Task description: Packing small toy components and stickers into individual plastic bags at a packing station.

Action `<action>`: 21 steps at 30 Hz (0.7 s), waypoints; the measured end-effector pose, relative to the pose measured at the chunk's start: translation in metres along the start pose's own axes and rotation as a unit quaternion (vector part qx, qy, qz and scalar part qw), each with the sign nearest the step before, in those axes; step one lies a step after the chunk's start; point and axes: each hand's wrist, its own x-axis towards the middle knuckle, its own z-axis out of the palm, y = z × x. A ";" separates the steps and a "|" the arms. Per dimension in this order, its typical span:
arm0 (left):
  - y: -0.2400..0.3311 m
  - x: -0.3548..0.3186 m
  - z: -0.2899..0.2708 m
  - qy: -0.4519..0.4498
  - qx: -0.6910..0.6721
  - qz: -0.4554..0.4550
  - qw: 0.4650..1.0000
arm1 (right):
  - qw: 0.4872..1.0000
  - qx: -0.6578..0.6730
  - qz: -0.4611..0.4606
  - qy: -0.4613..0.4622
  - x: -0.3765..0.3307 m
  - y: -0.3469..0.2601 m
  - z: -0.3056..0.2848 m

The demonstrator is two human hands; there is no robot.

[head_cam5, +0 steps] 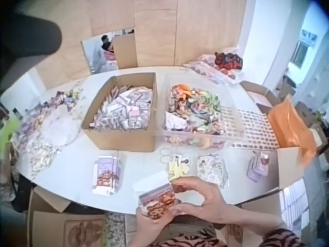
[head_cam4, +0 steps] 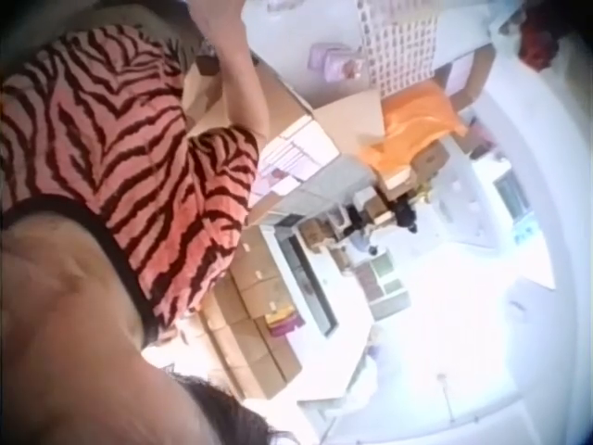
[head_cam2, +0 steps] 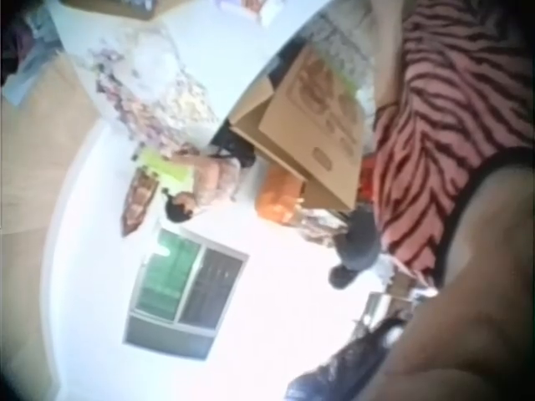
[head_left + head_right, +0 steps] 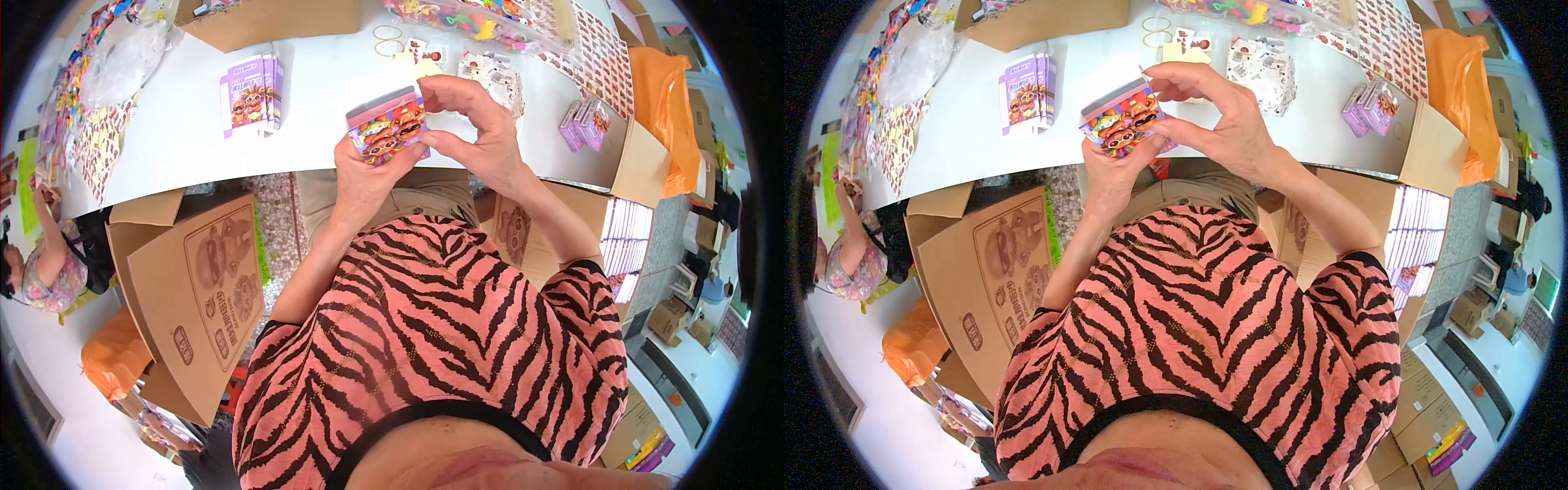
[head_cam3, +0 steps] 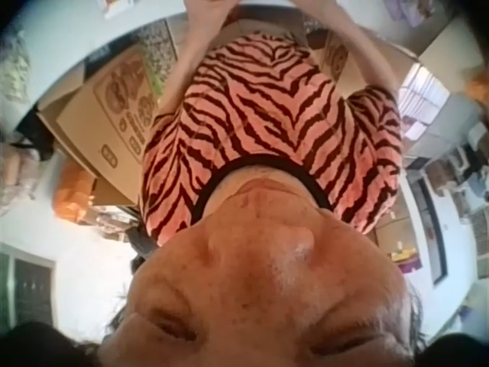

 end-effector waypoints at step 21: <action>0.000 -0.027 -0.020 0.003 0.097 0.073 0.993 | 0.987 0.071 0.139 -0.037 -0.018 0.009 0.006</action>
